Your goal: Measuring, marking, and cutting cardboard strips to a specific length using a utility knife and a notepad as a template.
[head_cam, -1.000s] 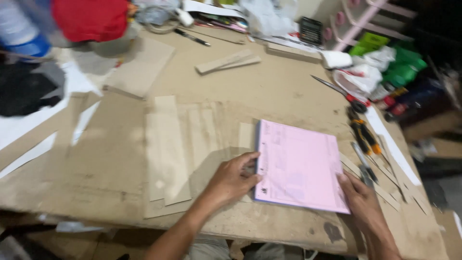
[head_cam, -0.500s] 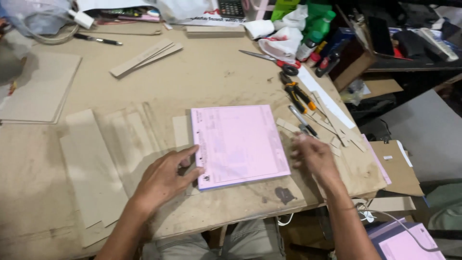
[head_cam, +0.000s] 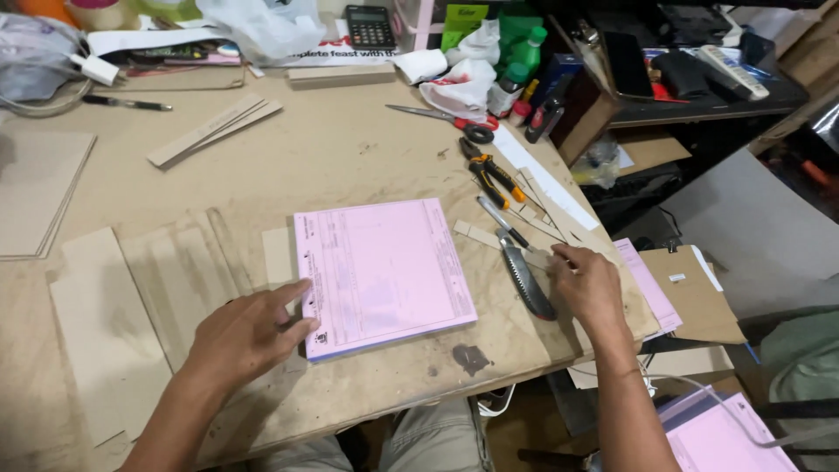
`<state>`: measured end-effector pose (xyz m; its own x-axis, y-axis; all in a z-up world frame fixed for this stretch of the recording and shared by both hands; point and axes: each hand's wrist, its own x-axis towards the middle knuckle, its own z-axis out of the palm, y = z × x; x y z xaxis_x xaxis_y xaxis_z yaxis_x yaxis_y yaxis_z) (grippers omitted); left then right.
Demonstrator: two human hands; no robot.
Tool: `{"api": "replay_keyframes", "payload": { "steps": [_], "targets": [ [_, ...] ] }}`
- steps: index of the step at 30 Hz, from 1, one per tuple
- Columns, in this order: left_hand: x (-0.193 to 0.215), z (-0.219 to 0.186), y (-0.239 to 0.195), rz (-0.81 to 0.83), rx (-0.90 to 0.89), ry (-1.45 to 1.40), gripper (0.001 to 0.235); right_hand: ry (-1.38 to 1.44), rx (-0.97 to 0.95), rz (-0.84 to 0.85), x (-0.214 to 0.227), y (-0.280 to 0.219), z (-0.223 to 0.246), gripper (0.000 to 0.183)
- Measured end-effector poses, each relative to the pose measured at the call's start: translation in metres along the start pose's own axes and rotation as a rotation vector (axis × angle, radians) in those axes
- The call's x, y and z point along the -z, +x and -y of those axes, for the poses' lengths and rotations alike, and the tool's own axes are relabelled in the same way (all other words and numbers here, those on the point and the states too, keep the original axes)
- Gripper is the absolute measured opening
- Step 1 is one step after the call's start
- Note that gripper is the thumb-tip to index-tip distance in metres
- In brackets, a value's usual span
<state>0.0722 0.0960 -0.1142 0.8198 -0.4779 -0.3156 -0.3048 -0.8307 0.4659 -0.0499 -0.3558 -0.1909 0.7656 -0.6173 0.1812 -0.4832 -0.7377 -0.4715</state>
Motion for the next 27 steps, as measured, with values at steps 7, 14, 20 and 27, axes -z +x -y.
{"api": "replay_keyframes", "payload": {
  "steps": [7,14,20,27],
  "targets": [
    [-0.005,-0.001,0.002,0.008,0.01,0.022,0.06,-0.021,0.065,0.231,0.015,-0.009,0.024,0.047],
    [-0.024,0.013,0.008,-0.118,-0.08,0.054,0.059,0.219,0.066,-0.013,0.02,-0.017,0.024,0.03],
    [-0.072,-0.007,0.009,-0.65,-0.554,0.146,0.048,0.632,-0.114,0.255,0.036,-0.098,0.086,0.039],
    [-0.074,-0.043,-0.008,-1.162,-0.963,0.218,0.036,0.971,-0.313,0.542,0.024,-0.135,0.105,0.041]
  ]
}}
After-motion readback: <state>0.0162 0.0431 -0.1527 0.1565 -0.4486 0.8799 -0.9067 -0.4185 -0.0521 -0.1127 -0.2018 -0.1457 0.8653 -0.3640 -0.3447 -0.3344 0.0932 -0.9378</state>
